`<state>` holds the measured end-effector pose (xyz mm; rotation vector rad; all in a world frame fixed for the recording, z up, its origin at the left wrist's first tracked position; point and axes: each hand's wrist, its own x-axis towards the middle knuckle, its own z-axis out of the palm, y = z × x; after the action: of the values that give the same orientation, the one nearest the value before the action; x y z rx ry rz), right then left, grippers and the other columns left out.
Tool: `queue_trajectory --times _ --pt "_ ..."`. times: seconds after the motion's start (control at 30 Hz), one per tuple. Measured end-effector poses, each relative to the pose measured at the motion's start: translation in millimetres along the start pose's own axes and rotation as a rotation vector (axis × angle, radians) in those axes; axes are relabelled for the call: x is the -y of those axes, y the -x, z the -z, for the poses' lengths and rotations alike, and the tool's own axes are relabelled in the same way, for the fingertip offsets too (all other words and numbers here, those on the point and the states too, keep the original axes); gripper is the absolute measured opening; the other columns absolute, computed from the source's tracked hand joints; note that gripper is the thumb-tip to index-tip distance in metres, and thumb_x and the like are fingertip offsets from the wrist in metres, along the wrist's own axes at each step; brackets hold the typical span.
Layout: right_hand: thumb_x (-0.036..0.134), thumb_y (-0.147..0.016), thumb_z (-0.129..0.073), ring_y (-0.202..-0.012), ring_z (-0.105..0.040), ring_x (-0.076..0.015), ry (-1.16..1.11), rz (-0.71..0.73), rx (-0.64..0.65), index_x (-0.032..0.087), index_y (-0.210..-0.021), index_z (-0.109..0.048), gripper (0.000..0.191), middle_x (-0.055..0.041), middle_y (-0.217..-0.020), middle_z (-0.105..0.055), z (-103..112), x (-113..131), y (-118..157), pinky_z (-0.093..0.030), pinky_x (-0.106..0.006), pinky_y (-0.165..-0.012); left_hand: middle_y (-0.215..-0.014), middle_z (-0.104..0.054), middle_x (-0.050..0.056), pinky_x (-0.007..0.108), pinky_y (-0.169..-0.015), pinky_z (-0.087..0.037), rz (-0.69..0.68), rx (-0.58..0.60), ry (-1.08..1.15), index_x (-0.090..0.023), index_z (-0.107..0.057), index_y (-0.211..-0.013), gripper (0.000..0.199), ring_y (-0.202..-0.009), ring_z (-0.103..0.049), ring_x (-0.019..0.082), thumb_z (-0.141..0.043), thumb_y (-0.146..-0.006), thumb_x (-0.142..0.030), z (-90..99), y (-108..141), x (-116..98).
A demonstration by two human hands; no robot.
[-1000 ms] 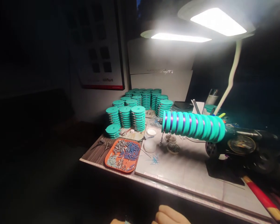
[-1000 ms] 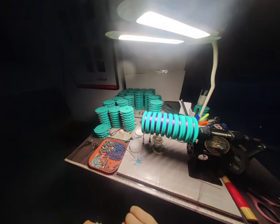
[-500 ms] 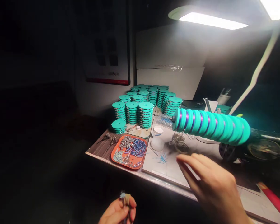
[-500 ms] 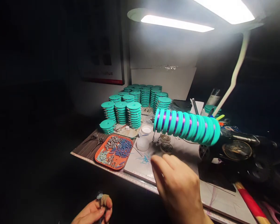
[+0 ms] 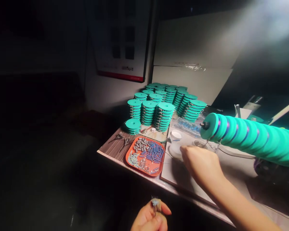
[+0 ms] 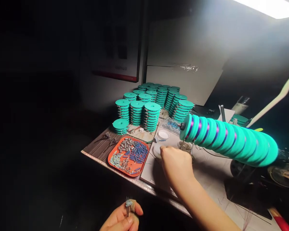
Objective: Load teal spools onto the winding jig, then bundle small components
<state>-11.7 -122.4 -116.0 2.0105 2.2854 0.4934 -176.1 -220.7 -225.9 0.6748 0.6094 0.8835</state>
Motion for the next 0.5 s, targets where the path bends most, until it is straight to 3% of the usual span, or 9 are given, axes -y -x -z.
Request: queue_trajectory --times 0.2,0.3,0.37,0.4,0.47,0.5 --pt "0.008 -0.077 -0.046 -0.057 -0.062 -0.0182 0.014 -0.006 -0.032 0.019 -0.069 -0.061 0.02 -0.0043 -0.061 -0.064 2.7 1.8 -2.4 -0.02 -0.024 -0.042 -0.049 -0.043 -0.006 0.021 -0.044 -0.015 -0.067 -0.031 -0.045 -0.016 -0.051 -0.09 0.039 -0.04 -0.021 0.004 -0.063 -0.068 -0.046 -7.3 1.6 -3.9" --pt "0.014 -0.075 -0.051 -0.054 -0.061 -0.0175 -0.003 -0.002 -0.073 0.02 -0.061 -0.058 0.017 -0.0003 -0.056 -0.062 2.1 -4.0 16.1 -0.021 -0.023 -0.04 -0.049 -0.042 -0.007 0.021 -0.042 -0.012 -0.037 -0.059 -0.052 -0.016 -0.047 -0.09 0.042 -0.038 -0.018 0.003 -0.061 -0.068 -0.049 -12.9 3.2 -6.7" --pt "0.024 -0.079 -0.047 -0.05 -0.06 -0.0174 -0.046 -0.004 -0.232 0.022 -0.062 -0.058 0.02 0.0006 -0.056 -0.062 0.7 -9.8 41.9 -0.026 -0.024 -0.039 -0.049 -0.04 -0.009 0.02 -0.04 -0.009 -0.001 -0.091 -0.046 -0.019 -0.043 -0.09 0.042 -0.037 -0.015 0.002 -0.06 -0.069 -0.051 -18.5 4.7 -8.1" --pt "0.028 -0.082 -0.041 -0.046 -0.059 -0.0163 -0.098 0.018 -0.416 0.022 -0.065 -0.059 0.026 0.0003 -0.057 -0.063 -0.9 -11.7 57.3 -0.029 -0.025 -0.038 -0.049 -0.039 -0.01 0.02 -0.039 -0.007 0.018 -0.11 -0.045 -0.02 -0.041 -0.088 0.041 -0.036 -0.013 0.002 -0.059 -0.069 -0.052 -21.9 5.4 -8.5" --pt "0.03 -0.088 -0.033 -0.047 -0.06 -0.0133 -0.255 0.148 -0.667 0.02 -0.074 -0.06 0.032 -0.0005 -0.061 -0.065 -6.2 -10.4 88.5 -0.039 -0.024 -0.044 -0.048 -0.035 -0.011 0.019 -0.036 -0.004 0.05 -0.144 -0.064 -0.022 -0.037 -0.084 0.042 -0.034 -0.009 0.001 -0.056 -0.069 -0.056 -29.7 6.6 -8.7" --pt "0.028 -0.088 -0.034 -0.047 -0.06 -0.0109 -0.349 0.232 -0.701 0.019 -0.076 -0.06 0.03 -0.0001 -0.061 -0.066 -10.1 -6.9 102.5 -0.041 -0.022 -0.048 -0.047 -0.034 -0.012 0.019 -0.035 -0.003 0.064 -0.161 -0.083 -0.022 -0.036 -0.083 0.043 -0.034 -0.008 0.001 -0.055 -0.069 -0.058 -33.7 7.1 -8.5"
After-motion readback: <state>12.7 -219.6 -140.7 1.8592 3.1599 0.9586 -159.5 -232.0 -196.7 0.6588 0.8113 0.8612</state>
